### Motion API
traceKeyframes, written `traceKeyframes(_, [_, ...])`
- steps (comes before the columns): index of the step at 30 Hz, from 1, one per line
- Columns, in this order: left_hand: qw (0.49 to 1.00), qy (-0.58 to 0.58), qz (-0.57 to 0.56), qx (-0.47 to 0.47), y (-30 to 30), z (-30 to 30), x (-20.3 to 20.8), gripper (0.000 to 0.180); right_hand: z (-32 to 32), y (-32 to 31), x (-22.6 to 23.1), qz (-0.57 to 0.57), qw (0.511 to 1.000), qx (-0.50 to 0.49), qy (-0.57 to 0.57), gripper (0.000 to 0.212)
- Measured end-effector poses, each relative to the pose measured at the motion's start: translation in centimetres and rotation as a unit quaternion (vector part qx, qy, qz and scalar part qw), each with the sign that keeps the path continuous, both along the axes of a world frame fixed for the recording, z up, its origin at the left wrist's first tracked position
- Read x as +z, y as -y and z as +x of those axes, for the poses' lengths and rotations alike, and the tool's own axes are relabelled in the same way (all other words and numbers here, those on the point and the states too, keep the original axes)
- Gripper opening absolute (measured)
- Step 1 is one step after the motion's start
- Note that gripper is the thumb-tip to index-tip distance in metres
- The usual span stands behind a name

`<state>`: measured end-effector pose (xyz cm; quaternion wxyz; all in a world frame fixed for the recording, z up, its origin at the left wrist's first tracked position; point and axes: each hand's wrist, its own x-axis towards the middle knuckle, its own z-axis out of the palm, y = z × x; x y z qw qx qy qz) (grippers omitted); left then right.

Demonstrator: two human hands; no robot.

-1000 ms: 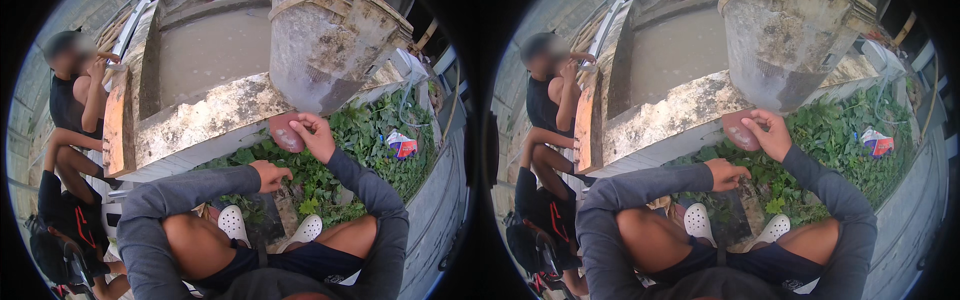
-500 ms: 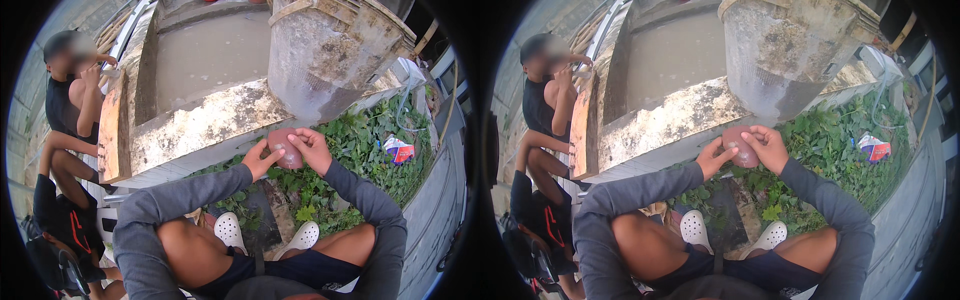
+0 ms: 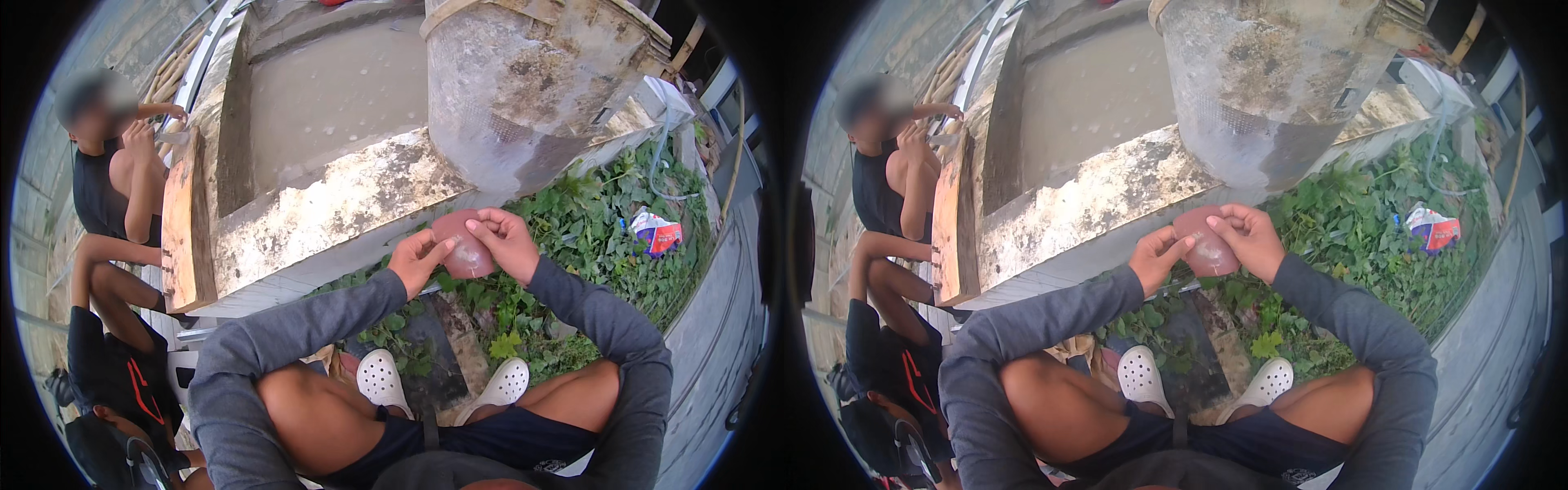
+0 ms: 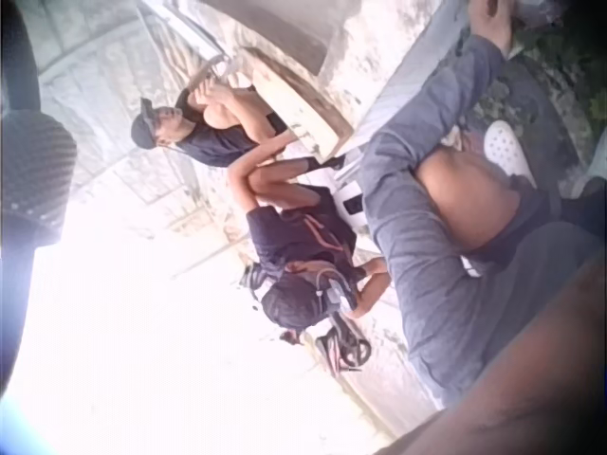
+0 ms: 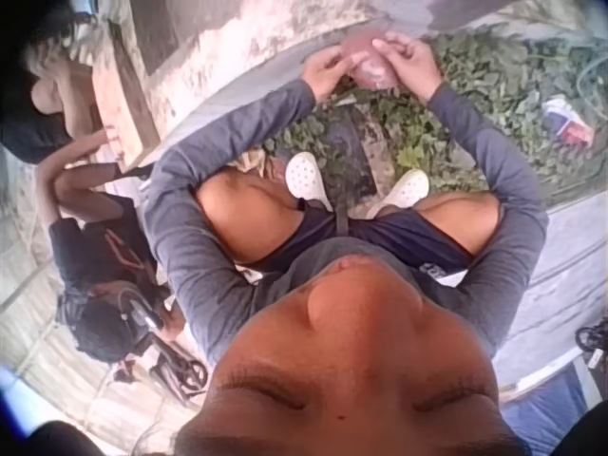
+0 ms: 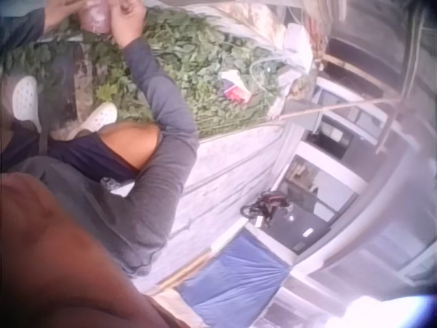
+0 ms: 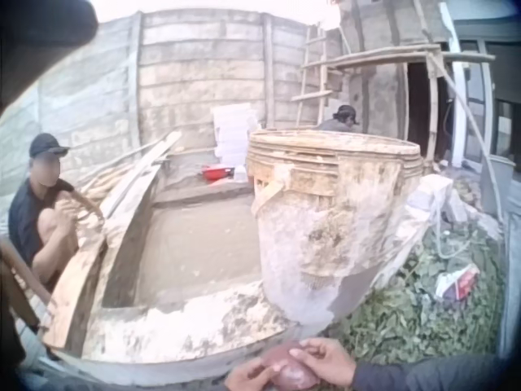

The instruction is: The person sands the outside of a plastic bucket using a piece of sandpaper, moving the paper across the bucket surface and around the rim.

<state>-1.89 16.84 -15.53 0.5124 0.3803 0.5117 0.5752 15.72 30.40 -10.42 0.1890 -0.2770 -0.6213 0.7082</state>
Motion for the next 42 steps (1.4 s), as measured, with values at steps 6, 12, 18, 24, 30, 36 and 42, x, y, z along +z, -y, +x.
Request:
traceKeyframes(6, [0.998,0.028,0.000,0.063,-0.2,-0.7,0.6,0.042,-0.6,1.6,-0.4,-0.042,0.996,0.070,-0.021,0.042])
traceKeyframes(12, [0.985,0.019,0.050,0.166,-0.7,-1.5,1.6,0.045,-0.7,1.6,8.5,0.474,0.879,0.037,-0.037,0.030])
traceKeyframes(18, [0.928,-0.116,0.272,0.227,-4.6,-4.3,12.6,0.041,0.9,0.6,21.6,0.877,0.453,-0.157,-0.040,0.032])
traceKeyframes(24, [0.798,-0.246,0.444,0.325,-12.7,-5.2,28.8,0.044,1.0,-3.4,22.2,0.904,0.362,-0.220,0.049,0.035])
traceKeyframes(30, [0.754,-0.365,0.447,0.314,-16.2,-6.4,31.3,0.050,0.7,-4.8,12.7,0.923,0.344,-0.107,0.134,0.036])
traceKeyframes(36, [0.683,-0.496,0.455,0.281,-15.7,-7.4,29.0,0.060,-0.5,-3.5,17.8,0.881,0.355,-0.276,0.148,0.034])
traceKeyframes(42, [0.734,-0.450,0.478,0.173,-15.2,-9.1,29.8,0.067,-1.0,-4.1,11.8,0.914,0.347,-0.125,0.167,0.034])
